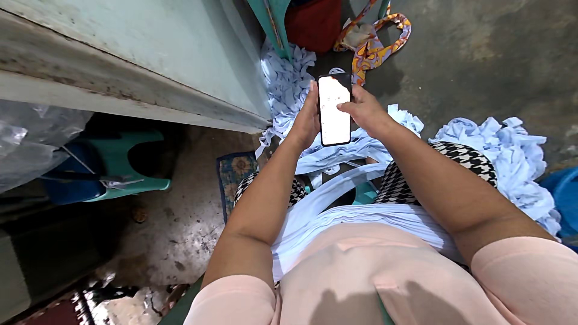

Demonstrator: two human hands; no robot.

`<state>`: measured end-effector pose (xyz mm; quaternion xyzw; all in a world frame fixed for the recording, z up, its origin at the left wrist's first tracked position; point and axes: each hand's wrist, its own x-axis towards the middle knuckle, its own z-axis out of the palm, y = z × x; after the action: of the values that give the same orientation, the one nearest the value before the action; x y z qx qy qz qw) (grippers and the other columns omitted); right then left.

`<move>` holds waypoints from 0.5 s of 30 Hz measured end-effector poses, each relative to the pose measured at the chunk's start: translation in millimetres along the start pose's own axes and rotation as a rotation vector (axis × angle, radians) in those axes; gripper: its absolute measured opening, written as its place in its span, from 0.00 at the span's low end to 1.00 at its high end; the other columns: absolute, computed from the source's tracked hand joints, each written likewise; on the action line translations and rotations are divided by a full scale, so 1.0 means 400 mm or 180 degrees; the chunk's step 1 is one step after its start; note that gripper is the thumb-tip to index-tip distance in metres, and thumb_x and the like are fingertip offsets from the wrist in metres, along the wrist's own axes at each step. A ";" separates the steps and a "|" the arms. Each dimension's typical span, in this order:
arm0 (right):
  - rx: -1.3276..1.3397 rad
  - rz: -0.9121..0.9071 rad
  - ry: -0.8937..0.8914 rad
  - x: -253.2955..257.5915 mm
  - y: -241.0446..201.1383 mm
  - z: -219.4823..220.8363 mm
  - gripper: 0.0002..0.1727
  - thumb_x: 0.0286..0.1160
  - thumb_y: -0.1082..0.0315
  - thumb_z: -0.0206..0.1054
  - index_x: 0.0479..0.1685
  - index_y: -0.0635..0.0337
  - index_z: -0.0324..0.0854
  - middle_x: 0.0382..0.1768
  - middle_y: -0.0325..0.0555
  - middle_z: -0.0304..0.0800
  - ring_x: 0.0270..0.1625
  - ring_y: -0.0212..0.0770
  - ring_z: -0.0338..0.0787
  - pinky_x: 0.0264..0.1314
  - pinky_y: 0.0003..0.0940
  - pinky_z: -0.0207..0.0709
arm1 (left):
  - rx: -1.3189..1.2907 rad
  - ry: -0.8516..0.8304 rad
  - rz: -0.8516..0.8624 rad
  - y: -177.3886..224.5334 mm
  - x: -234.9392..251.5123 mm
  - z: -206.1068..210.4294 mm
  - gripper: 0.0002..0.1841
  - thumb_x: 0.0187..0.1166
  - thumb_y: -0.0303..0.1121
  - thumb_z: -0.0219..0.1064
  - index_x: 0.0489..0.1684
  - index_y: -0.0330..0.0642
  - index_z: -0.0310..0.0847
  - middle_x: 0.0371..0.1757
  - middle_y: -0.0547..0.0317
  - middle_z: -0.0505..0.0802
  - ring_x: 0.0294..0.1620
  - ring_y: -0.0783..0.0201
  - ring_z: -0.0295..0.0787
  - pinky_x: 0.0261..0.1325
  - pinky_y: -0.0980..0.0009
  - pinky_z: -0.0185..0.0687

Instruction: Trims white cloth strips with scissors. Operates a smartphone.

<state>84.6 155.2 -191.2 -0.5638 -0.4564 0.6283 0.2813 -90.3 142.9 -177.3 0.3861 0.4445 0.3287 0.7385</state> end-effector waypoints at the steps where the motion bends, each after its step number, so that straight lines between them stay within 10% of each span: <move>1: -0.0006 -0.0012 0.0000 0.000 0.001 0.000 0.24 0.80 0.70 0.64 0.74 0.63 0.70 0.61 0.55 0.87 0.60 0.44 0.90 0.65 0.46 0.84 | -0.0010 -0.0005 0.0005 0.000 0.000 0.000 0.45 0.86 0.66 0.17 0.85 0.42 0.61 0.69 0.50 0.87 0.66 0.58 0.87 0.68 0.55 0.84; 15: -0.0139 0.0021 0.0018 -0.004 -0.002 -0.002 0.22 0.80 0.68 0.65 0.72 0.62 0.71 0.57 0.56 0.88 0.55 0.46 0.91 0.58 0.48 0.86 | -0.0031 0.0028 -0.0048 0.003 -0.001 0.004 0.45 0.86 0.66 0.17 0.87 0.43 0.59 0.71 0.49 0.86 0.66 0.58 0.87 0.68 0.55 0.84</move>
<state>85.5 154.2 -189.7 -0.5731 -0.4673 0.6175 0.2681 -89.2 142.9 -175.5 0.3778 0.4490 0.3270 0.7408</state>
